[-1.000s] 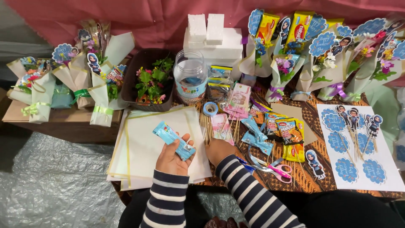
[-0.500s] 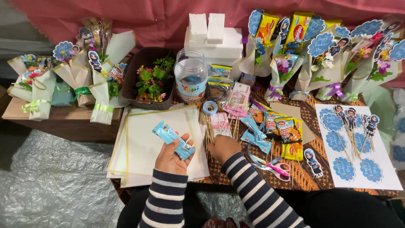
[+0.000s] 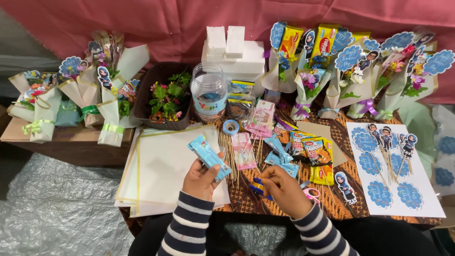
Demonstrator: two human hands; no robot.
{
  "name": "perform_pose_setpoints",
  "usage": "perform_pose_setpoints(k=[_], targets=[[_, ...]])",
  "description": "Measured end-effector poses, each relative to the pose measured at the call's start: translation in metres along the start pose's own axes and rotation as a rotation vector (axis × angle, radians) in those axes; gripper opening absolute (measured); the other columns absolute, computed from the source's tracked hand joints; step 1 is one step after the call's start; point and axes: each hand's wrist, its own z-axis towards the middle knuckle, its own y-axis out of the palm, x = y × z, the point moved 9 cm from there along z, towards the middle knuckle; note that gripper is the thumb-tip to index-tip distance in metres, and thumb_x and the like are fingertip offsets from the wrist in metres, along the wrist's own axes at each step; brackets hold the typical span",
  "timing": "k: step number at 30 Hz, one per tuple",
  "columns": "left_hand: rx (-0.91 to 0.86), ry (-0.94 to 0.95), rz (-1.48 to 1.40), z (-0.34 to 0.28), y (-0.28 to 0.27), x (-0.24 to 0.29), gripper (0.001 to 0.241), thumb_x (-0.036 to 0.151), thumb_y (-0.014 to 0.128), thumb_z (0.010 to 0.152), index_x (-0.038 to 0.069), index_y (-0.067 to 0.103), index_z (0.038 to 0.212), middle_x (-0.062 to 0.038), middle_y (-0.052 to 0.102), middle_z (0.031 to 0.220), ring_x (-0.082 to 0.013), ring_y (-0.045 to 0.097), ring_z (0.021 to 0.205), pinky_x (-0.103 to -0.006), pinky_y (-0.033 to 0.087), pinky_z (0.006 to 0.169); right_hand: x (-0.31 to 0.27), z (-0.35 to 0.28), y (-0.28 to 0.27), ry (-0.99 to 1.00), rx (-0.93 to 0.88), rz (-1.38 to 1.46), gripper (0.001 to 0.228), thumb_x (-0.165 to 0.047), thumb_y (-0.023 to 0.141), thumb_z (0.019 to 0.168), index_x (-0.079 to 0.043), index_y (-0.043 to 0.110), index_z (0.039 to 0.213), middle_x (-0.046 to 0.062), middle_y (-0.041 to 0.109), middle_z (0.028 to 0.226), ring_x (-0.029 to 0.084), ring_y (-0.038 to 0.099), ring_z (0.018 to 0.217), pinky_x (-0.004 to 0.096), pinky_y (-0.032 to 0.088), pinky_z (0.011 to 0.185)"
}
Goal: Assembling decorative snack bouquets by attaching items to sticks and arranging them in a bouquet structure.
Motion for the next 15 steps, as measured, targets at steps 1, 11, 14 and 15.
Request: perform_pose_setpoints(k=[1,11,14,15], targets=[[-0.004,-0.001,-0.001,0.001,0.002,-0.004,0.053,-0.007,0.058,0.086,-0.003,0.048,0.138,-0.022,0.063,0.136,-0.0298,0.065,0.102,-0.0384,0.055,0.094,0.003,-0.008,-0.005,0.000,0.003,-0.002,0.005,-0.005,0.059,0.095,-0.006,0.060,0.100,0.006,0.068,0.066,0.014,0.066,0.057,0.025,0.054,0.055],[-0.116,-0.103,0.175,-0.003,0.051,-0.058,0.041,-0.001,0.059,0.090,-0.008,0.056,0.131,-0.024,0.070,0.114,-0.0271,0.069,0.090,-0.0359,0.059,0.084,0.010,-0.111,-0.088,-0.317,-0.033,0.517,0.027,-0.001,0.061,0.092,0.009,0.067,0.116,0.024,0.078,0.101,0.031,0.078,0.089,0.037,0.068,0.074],[-0.154,-0.087,0.267,-0.015,0.071,-0.066,0.039,0.009,0.062,0.091,-0.007,0.061,0.126,-0.024,0.074,0.118,-0.0239,0.070,0.087,-0.0337,0.060,0.082,0.041,-0.115,-0.097,-0.377,0.035,0.568,0.017,-0.008,0.063,0.094,0.006,0.073,0.096,0.012,0.067,0.072,0.021,0.061,0.064,0.031,0.053,0.058],[-0.156,-0.057,0.411,-0.017,0.075,-0.067,0.037,0.012,0.063,0.091,-0.005,0.065,0.124,-0.022,0.077,0.117,-0.0204,0.071,0.080,-0.0303,0.061,0.078,0.058,-0.112,-0.098,-0.365,0.096,0.528,0.020,-0.012,0.062,0.094,0.000,0.075,0.085,0.002,0.054,0.061,0.013,0.045,0.056,0.025,0.039,0.050]])
